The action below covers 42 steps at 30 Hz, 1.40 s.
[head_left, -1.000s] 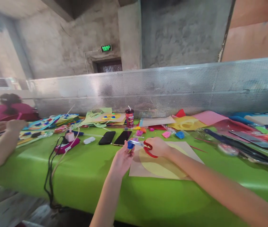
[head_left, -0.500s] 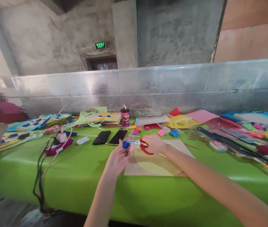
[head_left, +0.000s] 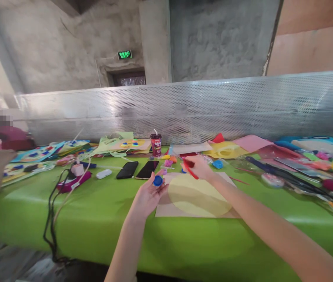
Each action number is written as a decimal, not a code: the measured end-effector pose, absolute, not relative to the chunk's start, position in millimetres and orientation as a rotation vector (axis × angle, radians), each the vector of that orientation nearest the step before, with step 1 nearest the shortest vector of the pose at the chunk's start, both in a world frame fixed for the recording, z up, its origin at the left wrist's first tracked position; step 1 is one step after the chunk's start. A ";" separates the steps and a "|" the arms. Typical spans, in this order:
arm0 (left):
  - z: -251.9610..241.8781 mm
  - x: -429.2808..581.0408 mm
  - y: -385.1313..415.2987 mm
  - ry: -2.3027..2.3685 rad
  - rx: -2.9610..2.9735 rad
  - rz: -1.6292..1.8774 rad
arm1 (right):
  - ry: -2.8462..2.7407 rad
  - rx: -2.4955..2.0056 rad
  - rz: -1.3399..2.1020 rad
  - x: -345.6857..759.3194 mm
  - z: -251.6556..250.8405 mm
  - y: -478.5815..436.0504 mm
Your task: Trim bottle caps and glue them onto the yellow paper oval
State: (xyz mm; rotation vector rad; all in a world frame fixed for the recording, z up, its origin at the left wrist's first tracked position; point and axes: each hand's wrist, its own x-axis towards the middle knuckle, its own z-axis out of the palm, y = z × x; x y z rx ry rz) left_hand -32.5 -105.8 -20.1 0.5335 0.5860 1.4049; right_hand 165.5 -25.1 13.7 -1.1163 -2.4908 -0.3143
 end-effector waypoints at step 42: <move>-26.8 -31.2 -98.4 0.570 0.460 1.548 | -2.753 -1.247 -0.601 149.9 9.0 -35.3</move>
